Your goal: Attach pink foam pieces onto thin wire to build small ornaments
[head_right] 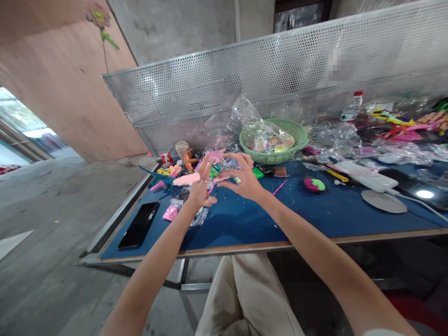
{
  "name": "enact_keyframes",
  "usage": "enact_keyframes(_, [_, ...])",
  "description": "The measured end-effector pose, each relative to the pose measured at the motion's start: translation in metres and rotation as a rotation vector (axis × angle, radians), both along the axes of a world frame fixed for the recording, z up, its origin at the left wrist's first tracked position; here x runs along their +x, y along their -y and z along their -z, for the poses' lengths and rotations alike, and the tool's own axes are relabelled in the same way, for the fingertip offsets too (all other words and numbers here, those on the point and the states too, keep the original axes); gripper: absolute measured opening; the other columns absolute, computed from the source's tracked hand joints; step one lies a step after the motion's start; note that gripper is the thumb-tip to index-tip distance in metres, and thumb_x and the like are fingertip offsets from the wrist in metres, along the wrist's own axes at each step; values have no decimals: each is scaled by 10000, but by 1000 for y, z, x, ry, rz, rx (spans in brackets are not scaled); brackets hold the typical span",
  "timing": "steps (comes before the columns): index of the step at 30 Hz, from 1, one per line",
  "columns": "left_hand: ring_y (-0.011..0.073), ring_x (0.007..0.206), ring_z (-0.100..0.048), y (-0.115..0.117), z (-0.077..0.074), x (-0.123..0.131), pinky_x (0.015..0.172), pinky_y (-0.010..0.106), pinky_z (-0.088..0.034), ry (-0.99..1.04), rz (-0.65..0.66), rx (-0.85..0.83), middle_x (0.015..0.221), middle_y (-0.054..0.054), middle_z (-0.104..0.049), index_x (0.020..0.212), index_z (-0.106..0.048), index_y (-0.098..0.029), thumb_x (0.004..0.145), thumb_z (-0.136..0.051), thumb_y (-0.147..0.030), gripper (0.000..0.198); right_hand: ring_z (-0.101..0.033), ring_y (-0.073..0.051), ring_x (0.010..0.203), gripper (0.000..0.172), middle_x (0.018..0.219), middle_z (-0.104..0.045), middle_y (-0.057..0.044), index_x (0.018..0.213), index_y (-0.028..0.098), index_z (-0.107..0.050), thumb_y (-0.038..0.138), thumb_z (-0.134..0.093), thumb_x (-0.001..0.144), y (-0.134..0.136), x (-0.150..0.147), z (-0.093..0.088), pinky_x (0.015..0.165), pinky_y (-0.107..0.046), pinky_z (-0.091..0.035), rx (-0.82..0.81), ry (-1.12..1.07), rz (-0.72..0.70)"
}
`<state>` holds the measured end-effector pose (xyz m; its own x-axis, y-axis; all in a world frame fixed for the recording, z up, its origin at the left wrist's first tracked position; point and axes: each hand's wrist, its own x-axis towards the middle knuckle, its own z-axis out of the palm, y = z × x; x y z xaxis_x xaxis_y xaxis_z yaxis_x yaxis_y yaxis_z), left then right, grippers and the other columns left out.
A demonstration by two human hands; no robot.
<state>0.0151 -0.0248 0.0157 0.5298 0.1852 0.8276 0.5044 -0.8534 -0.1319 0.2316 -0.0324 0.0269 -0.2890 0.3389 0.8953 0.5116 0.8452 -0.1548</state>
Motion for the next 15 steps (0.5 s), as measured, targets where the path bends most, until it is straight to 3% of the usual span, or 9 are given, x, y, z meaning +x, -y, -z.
enact_keyframes(3, [406,1557,-343,2,-2,1,1132,588,-440,25,24,-21,1741,193,-225,1707,17,-255,845,-125,-939,1110,-497,-298,1332,77,1454,-589,53,933,422,-836,451,-818,863,0,1,0,1150,-553,-402,-16,-1,12])
enact_keyframes(7, [408,1555,-346,5,-3,2,1170,621,-398,63,-5,-42,1730,187,-257,1709,-5,-266,833,-95,-946,1112,-452,-334,1376,362,1580,-486,29,1096,403,-817,515,-889,760,-1,-1,2,1169,-580,-393,-37,7,7])
enact_keyframes(12, [389,1567,-338,6,-2,2,1189,604,-392,49,-31,-40,1748,183,-206,1706,24,-266,836,-46,-937,1101,-480,-304,1322,91,1495,-563,32,959,401,-844,407,-806,877,-2,-5,5,1146,-547,-417,53,-4,-11])
enact_keyframes(15, [388,1576,-323,6,-3,3,1204,589,-379,58,-22,-54,1751,185,-195,1708,6,-256,844,-64,-935,1101,-458,-328,1348,212,1544,-525,22,1036,388,-840,472,-827,842,-1,-6,6,1159,-561,-409,10,1,4])
